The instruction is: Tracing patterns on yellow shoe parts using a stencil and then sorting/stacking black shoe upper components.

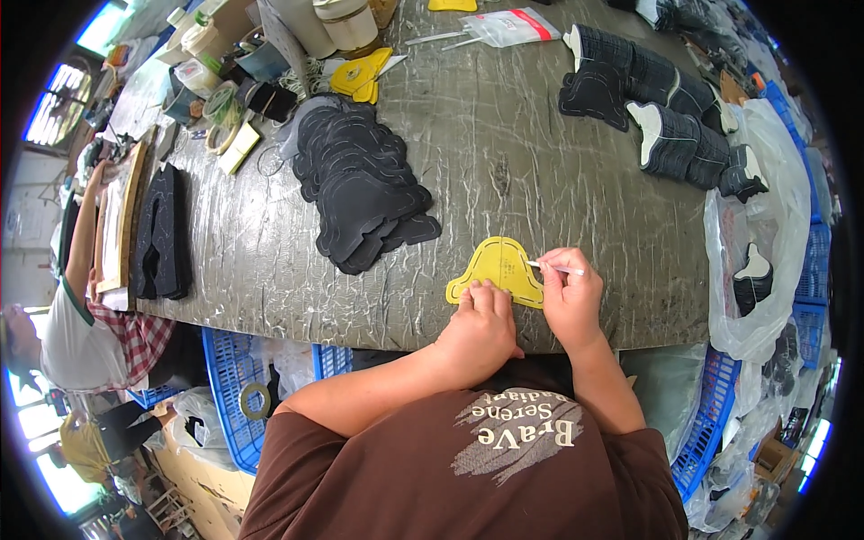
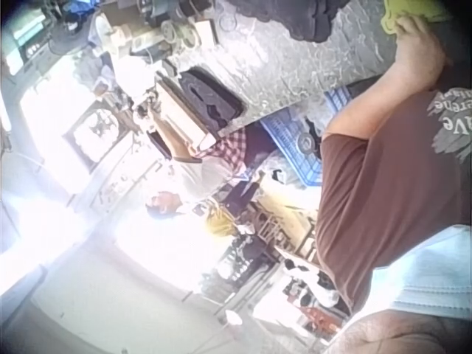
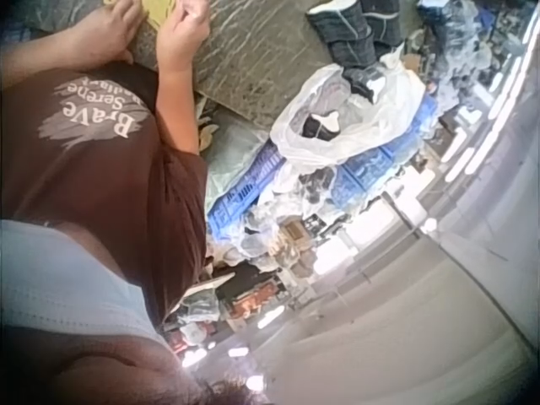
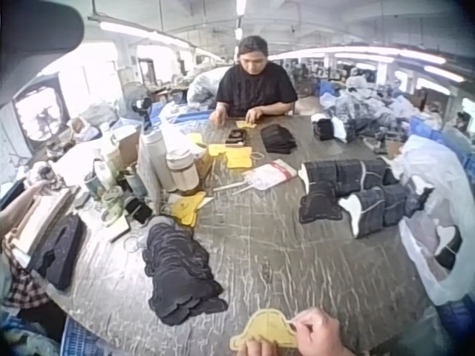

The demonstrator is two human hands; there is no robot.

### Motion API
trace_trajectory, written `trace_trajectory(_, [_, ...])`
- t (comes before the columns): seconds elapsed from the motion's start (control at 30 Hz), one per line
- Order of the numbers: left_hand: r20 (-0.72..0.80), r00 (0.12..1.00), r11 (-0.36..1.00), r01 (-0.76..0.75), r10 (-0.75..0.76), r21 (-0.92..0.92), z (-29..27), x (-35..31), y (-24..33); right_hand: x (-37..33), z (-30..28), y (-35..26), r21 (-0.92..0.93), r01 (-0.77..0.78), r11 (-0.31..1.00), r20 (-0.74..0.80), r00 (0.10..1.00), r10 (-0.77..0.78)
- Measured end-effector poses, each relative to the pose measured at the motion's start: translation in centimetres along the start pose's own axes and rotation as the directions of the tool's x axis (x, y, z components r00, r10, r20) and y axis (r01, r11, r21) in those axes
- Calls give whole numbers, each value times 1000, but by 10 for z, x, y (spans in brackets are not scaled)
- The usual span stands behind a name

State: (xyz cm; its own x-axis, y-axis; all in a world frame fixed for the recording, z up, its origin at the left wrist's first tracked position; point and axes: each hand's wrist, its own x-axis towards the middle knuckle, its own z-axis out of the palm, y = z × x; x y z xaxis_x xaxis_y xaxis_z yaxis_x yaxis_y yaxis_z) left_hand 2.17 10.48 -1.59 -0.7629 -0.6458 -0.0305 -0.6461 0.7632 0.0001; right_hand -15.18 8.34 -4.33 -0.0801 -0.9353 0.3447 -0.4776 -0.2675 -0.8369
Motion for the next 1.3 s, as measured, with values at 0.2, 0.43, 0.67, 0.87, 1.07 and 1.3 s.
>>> trace_trajectory(0.2, [13, 1000, 1000, 3, -3, 9, 1, 0, 0, -17, -8, -5, -25, 9, 1000, 3, 1000, -9])
trace_trajectory(0.43, [12, 1000, 1000, -5, 5, 6, 0, 0, -1, -31, -22, -7, -19, 3, 1000, 0, 1000, -3])
trace_trajectory(0.67, [19, 1000, 1000, -2, 1, 15, -1, 1, 0, -43, -30, -18, -83, -72, 994, -2, 997, 72])
trace_trajectory(0.87, [9, 1000, 1000, 5, -5, 21, -5, 2, -1, -43, -23, -23, -140, 56, 989, 23, 998, -53])
trace_trajectory(1.07, [129, 991, 920, 92, -46, -380, -7, 30, -61, -35, -25, -26, -229, 77, 970, 59, 996, -65])
trace_trajectory(1.3, [293, 953, 668, 265, -74, -695, -7, 51, -99, -8, -23, -46, -297, 26, 955, 180, 983, 30])
